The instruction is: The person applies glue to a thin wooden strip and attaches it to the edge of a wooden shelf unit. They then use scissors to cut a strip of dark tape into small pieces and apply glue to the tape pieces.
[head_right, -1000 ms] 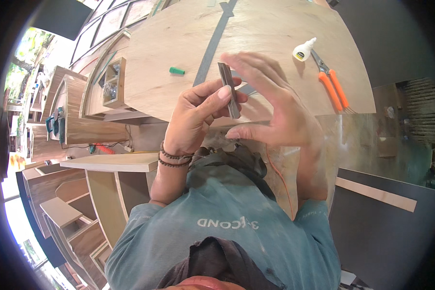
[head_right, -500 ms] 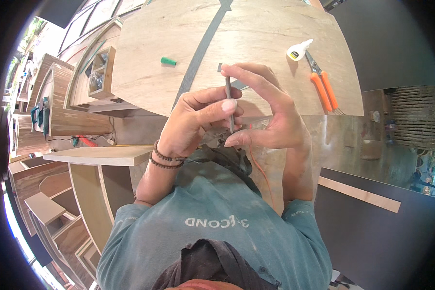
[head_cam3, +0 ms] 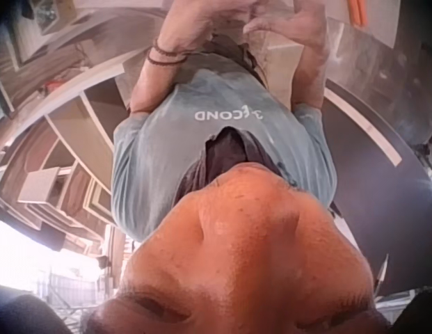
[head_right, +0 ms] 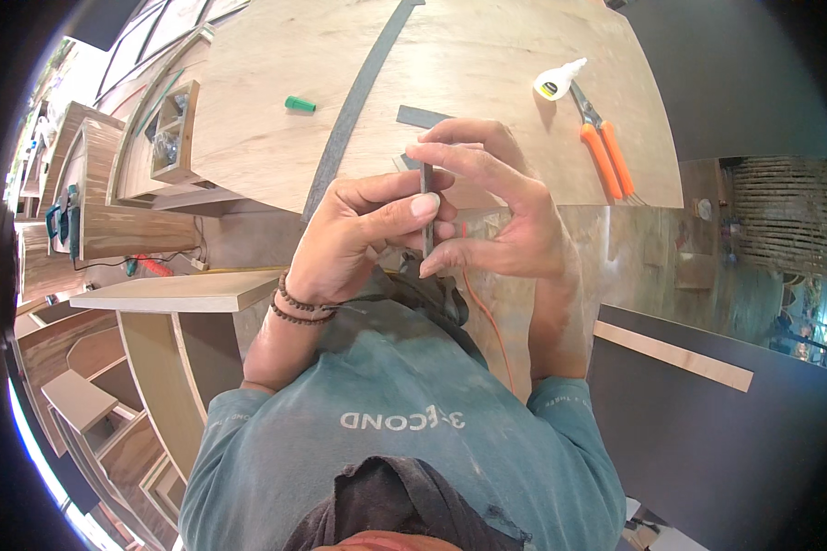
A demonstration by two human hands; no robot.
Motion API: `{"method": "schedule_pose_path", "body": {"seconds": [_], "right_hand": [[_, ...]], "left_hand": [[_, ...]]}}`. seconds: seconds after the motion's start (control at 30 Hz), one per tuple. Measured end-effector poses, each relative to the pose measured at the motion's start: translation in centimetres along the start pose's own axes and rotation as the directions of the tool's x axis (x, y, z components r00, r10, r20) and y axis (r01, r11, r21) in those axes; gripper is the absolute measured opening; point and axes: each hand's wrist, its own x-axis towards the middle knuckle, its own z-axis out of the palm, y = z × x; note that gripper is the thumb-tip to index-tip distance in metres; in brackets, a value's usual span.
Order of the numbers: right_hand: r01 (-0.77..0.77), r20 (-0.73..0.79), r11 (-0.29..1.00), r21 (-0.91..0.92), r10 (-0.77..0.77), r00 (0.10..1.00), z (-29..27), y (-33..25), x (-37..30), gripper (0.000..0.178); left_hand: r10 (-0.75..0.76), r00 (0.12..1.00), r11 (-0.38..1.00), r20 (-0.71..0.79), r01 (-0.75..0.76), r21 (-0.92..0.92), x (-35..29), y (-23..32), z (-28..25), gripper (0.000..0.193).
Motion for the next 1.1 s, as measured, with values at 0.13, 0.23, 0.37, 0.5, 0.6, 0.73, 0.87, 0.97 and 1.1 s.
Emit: {"method": "schedule_pose_path", "body": {"seconds": [0.13, 0.23, 0.37, 0.5, 0.6, 0.73, 0.87, 0.97, 1.1], "right_hand": [[-0.053, -0.008, 0.998, 0.044, 0.053, 0.999, 0.4, 0.2, -0.8, 0.085], [-0.019, -0.006, 0.999, 0.026, 0.019, 1.0, 0.4, 0.4, -1.0, 0.084], [-0.082, -0.068, 0.985, 0.152, 0.094, 0.993, 0.0, -0.8, -0.9, 0.066], [-0.135, -0.184, 0.978, 0.159, 0.164, 0.969, 0.1, -1.2, -0.8, 0.044], [-0.149, -0.214, 0.981, 0.124, 0.173, 0.962, 0.3, -1.3, -0.6, 0.036], [-0.147, -0.212, 0.977, 0.157, 0.178, 0.961, 0.2, -1.2, -0.9, 0.03], [-0.11, -0.191, 0.986, 0.123, 0.132, 0.973, -0.1, -0.8, -1.2, 0.025], [-0.097, -0.198, 0.986, 0.135, 0.122, 0.972, -0.1, -0.8, -1.6, 0.024], [-0.108, -0.152, 0.971, 0.214, 0.143, 0.978, -0.3, -0.7, -1.9, 0.023]], "left_hand": [[0.014, 0.999, 0.999, 0.037, -0.015, 0.036, 0.0, -0.2, -0.5, 0.036], [0.05, 0.998, 0.986, 0.038, -0.055, 0.155, 0.1, -0.3, -0.6, 0.034], [0.285, 0.958, 0.869, -0.029, -0.246, 0.43, -0.4, -0.2, 0.0, 0.033], [0.3, 0.954, 0.773, -0.018, -0.232, 0.591, -0.7, 0.7, 0.6, 0.036], [0.314, 0.949, 0.714, 0.0, -0.236, 0.659, -0.7, 0.6, 0.8, 0.035], [0.356, 0.934, 0.662, 0.025, -0.271, 0.699, -0.8, 0.5, 1.1, 0.035], [0.417, 0.907, 0.617, 0.057, -0.328, 0.715, -0.7, -0.1, 1.3, 0.037], [0.393, 0.918, 0.629, 0.055, -0.312, 0.712, -0.8, -0.2, 1.5, 0.038], [0.308, 0.947, 0.643, 0.089, -0.277, 0.714, -1.0, 0.1, 1.0, 0.037]]}}
